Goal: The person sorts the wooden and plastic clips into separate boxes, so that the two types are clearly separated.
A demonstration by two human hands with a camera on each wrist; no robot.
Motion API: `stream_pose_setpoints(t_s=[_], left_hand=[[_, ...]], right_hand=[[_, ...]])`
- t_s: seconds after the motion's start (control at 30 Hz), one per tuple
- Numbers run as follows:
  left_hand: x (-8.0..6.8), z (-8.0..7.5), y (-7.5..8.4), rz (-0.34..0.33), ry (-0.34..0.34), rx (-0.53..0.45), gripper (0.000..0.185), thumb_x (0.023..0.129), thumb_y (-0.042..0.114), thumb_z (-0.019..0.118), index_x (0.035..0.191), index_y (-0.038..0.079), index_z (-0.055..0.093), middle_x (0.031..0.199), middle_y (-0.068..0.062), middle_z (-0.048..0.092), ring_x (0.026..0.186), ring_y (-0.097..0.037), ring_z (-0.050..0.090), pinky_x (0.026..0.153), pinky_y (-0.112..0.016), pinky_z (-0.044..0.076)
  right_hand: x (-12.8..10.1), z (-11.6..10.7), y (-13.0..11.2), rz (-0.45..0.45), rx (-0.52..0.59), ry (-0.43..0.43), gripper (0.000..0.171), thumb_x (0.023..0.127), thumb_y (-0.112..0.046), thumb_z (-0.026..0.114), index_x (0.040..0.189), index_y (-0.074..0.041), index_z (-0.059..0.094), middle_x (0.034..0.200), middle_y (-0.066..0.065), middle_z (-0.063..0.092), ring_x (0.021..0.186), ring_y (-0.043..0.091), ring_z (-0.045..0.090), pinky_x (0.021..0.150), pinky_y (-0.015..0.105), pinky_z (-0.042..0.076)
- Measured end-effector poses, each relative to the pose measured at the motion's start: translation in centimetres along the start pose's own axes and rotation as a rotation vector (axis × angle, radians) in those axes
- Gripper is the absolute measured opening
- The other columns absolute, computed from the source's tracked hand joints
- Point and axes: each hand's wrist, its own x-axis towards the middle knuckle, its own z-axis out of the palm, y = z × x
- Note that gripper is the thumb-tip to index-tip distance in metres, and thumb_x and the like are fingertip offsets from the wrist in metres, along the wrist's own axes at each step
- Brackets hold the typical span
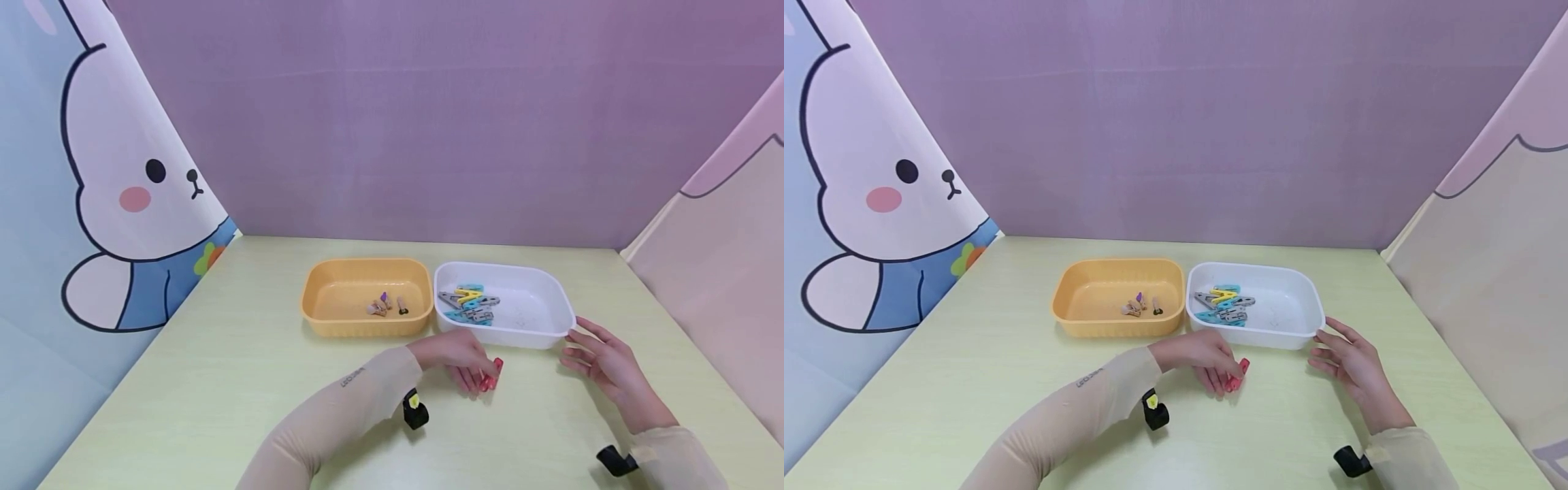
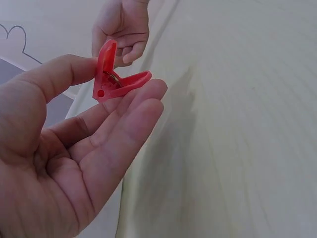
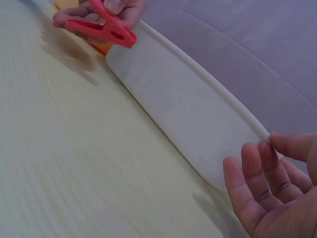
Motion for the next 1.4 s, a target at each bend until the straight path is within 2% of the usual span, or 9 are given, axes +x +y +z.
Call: stream_pose_setpoints(t_s=[0.4, 0.73, 1.03, 1.4], left_hand=[[-0.7, -1.3, 1.4, 0.04, 0.006, -0.114, 0.016, 0.093, 0.016, 0.069, 0.087, 0.001, 0.073, 0.077, -0.013, 0.073, 0.065, -0.021, 0.072, 0.063, -0.033, 0.062], [-0.7, -2.7, 2.2, 0.075, 0.048, -0.187, 0.018, 0.094, 0.016, 0.068, 0.09, -0.001, 0.074, 0.079, -0.015, 0.073, 0.068, -0.023, 0.073, 0.07, -0.039, 0.062], [-0.7, -4.1, 2.7, 0.131, 0.122, -0.265, 0.02, 0.094, 0.015, 0.069, 0.095, -0.005, 0.074, 0.081, -0.017, 0.073, 0.07, -0.024, 0.073, 0.071, -0.041, 0.062], [-0.2, -6.2, 2.4, 0.16, 0.235, -0.318, 0.023, 0.095, 0.017, 0.068, 0.103, -0.004, 0.074, 0.089, -0.017, 0.074, 0.077, -0.025, 0.073, 0.072, -0.035, 0.062]], right_hand=[[0.0, 0.0, -0.1, 0.009, 0.003, -0.002, 0.032, 0.101, 0.0, 0.053, 0.105, -0.024, 0.074, 0.089, 0.001, 0.07, 0.073, 0.018, 0.071, 0.072, 0.036, 0.062], [0.0, 0.0, -0.1, 0.0, 0.003, -0.01, 0.031, 0.101, 0.0, 0.054, 0.105, -0.023, 0.074, 0.089, 0.001, 0.07, 0.073, 0.018, 0.071, 0.072, 0.036, 0.062], [0.1, -0.2, 0.0, 0.005, -0.005, -0.004, 0.032, 0.101, 0.001, 0.052, 0.106, -0.024, 0.073, 0.089, 0.002, 0.07, 0.074, 0.018, 0.071, 0.072, 0.036, 0.062], [0.5, -0.4, 0.2, 0.02, -0.009, 0.002, 0.032, 0.101, 0.0, 0.053, 0.105, -0.025, 0.073, 0.09, 0.001, 0.069, 0.074, 0.018, 0.07, 0.072, 0.035, 0.062]])
